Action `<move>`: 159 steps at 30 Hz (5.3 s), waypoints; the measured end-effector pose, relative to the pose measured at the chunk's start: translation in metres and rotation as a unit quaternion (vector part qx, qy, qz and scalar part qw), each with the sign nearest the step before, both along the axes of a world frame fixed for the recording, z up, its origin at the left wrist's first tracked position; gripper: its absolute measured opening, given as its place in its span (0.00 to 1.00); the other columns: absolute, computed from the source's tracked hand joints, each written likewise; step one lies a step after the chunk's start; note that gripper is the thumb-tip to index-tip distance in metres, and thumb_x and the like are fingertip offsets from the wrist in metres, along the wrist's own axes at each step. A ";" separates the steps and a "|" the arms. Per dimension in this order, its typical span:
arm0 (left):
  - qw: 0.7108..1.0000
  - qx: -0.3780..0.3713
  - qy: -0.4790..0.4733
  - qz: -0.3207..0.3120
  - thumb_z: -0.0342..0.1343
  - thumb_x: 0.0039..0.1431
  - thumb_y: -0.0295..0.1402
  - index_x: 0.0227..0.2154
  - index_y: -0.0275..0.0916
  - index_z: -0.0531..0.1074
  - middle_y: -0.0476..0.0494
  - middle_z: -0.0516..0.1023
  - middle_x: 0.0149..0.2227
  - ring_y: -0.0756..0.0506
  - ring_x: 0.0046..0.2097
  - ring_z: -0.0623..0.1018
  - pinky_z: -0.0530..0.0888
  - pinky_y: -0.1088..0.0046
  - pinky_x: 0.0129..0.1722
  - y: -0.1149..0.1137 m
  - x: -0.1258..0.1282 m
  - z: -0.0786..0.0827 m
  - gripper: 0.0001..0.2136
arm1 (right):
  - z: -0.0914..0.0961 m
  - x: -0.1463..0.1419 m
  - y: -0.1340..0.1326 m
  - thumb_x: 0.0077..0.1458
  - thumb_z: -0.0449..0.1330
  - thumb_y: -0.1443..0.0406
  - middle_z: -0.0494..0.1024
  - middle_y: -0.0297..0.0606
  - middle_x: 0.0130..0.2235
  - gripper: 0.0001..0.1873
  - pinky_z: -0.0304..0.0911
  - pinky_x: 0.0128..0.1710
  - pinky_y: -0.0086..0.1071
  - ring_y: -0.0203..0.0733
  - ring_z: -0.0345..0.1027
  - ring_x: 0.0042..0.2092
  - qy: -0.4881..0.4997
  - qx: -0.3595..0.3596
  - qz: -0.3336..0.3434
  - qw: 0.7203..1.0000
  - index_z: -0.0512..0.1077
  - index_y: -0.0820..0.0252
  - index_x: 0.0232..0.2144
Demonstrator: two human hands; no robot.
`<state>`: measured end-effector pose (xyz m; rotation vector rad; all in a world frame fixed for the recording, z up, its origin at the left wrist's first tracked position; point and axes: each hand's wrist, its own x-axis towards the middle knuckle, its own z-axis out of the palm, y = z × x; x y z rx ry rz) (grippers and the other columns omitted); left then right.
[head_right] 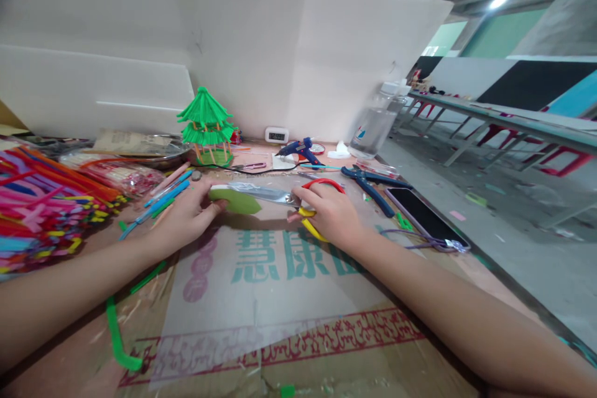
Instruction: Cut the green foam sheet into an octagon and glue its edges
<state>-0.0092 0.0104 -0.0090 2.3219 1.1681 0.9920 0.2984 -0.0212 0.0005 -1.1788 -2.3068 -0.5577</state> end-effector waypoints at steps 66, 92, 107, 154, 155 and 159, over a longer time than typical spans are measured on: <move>0.993 -0.063 -0.099 -0.001 0.51 0.61 0.31 0.44 0.39 0.66 0.46 0.74 0.41 0.45 0.45 0.75 0.71 0.70 0.45 0.000 0.005 0.002 0.09 | 0.000 -0.001 0.003 0.58 0.63 0.53 0.77 0.39 0.36 0.18 0.59 0.34 0.33 0.43 0.69 0.36 0.036 -0.019 0.001 0.999 0.73 0.58 0.43; 0.995 -0.044 -0.095 -0.003 0.52 0.61 0.30 0.42 0.39 0.66 0.47 0.73 0.41 0.45 0.45 0.73 0.70 0.69 0.45 -0.001 0.005 0.004 0.08 | 0.002 -0.003 0.001 0.57 0.63 0.52 0.75 0.40 0.36 0.20 0.60 0.35 0.32 0.43 0.68 0.37 0.029 -0.018 0.012 0.999 0.72 0.61 0.44; 0.993 -0.063 -0.096 -0.003 0.52 0.61 0.30 0.42 0.40 0.66 0.47 0.73 0.40 0.45 0.44 0.74 0.70 0.70 0.44 -0.002 0.005 0.005 0.07 | -0.001 0.002 0.003 0.57 0.63 0.53 0.77 0.41 0.37 0.20 0.62 0.35 0.33 0.43 0.69 0.36 0.022 0.020 0.025 0.999 0.73 0.60 0.45; 0.982 -0.084 -0.163 -0.042 0.56 0.60 0.39 0.50 0.40 0.66 0.43 0.75 0.49 0.43 0.50 0.75 0.73 0.66 0.50 0.004 0.005 0.000 0.17 | -0.002 -0.001 0.007 0.56 0.61 0.48 0.74 0.39 0.32 0.22 0.59 0.29 0.33 0.41 0.65 0.30 0.098 -0.082 -0.022 0.992 0.73 0.59 0.41; 0.982 -0.085 -0.161 -0.045 0.55 0.61 0.39 0.50 0.40 0.66 0.43 0.75 0.49 0.44 0.49 0.75 0.72 0.66 0.50 0.004 0.005 0.000 0.16 | -0.002 -0.001 0.007 0.56 0.62 0.48 0.74 0.39 0.33 0.22 0.59 0.30 0.33 0.42 0.65 0.30 0.094 -0.079 -0.022 0.992 0.73 0.59 0.42; 0.988 -0.080 -0.129 -0.035 0.52 0.63 0.39 0.47 0.39 0.68 0.43 0.76 0.46 0.43 0.48 0.75 0.71 0.65 0.50 0.004 0.003 0.001 0.13 | 0.000 -0.002 0.004 0.57 0.62 0.51 0.76 0.42 0.37 0.21 0.62 0.34 0.35 0.45 0.68 0.35 0.065 -0.062 -0.023 0.996 0.72 0.60 0.46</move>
